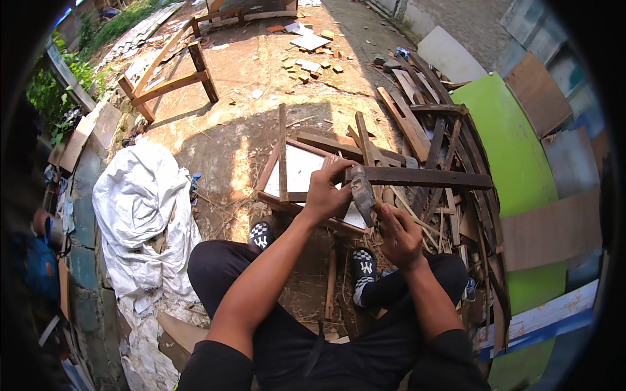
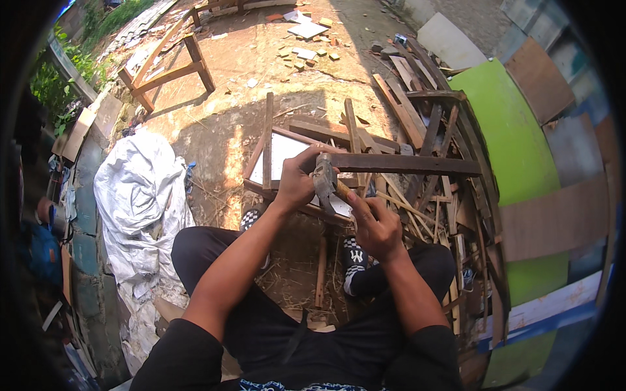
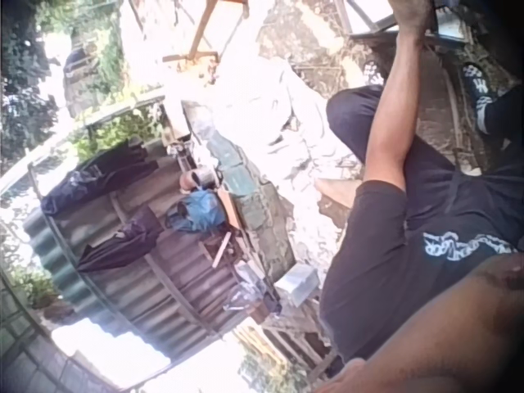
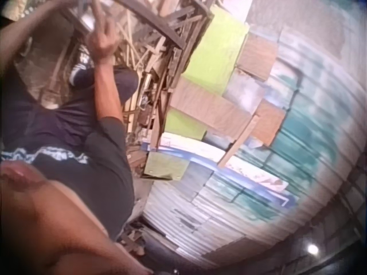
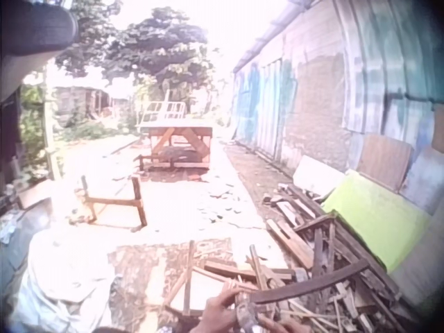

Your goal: The person assembles a rectangular wooden frame by hand, using a hammer to drive nails into the joints. They repeatedly align the pieces, hammer them together, and inspect the frame from different angles.

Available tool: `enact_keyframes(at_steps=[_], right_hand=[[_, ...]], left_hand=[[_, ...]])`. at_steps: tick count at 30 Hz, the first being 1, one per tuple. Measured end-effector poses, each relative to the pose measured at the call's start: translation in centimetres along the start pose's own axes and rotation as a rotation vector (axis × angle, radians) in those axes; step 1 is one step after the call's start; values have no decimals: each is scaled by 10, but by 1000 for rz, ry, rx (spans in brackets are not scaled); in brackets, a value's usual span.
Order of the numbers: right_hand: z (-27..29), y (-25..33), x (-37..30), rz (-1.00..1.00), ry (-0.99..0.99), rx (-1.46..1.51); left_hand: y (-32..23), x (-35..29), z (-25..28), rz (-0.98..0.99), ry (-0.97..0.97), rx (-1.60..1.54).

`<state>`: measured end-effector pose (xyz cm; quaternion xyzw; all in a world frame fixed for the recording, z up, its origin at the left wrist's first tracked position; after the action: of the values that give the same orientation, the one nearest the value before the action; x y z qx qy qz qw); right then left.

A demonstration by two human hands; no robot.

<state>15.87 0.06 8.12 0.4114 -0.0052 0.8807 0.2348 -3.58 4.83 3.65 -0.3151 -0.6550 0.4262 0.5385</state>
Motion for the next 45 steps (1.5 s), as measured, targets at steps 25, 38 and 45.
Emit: enact_keyframes(at_steps=[25, 38, 45], right_hand=[[5, 4, 5, -43, -20, 66], [46, 10, 33, -236, 80, 130], [50, 11, 74, -335, 390, 109]], left_hand=[[3, -2, 4, -22, -10, -11], [2, -2, -4, 26, 8, 53], [2, -5, -5, -93, -41, 90]])
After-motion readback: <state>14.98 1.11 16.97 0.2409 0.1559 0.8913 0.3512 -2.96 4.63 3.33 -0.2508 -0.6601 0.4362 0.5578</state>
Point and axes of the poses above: each hand's wrist, its own x-axis towards the middle knuckle, its own z-axis out of the back of the hand, y = z × x, the point moved 9 cm from there along x, towards the middle knuckle, and after that the axes turned 6 degrees about -x, right-handed, at the moved point
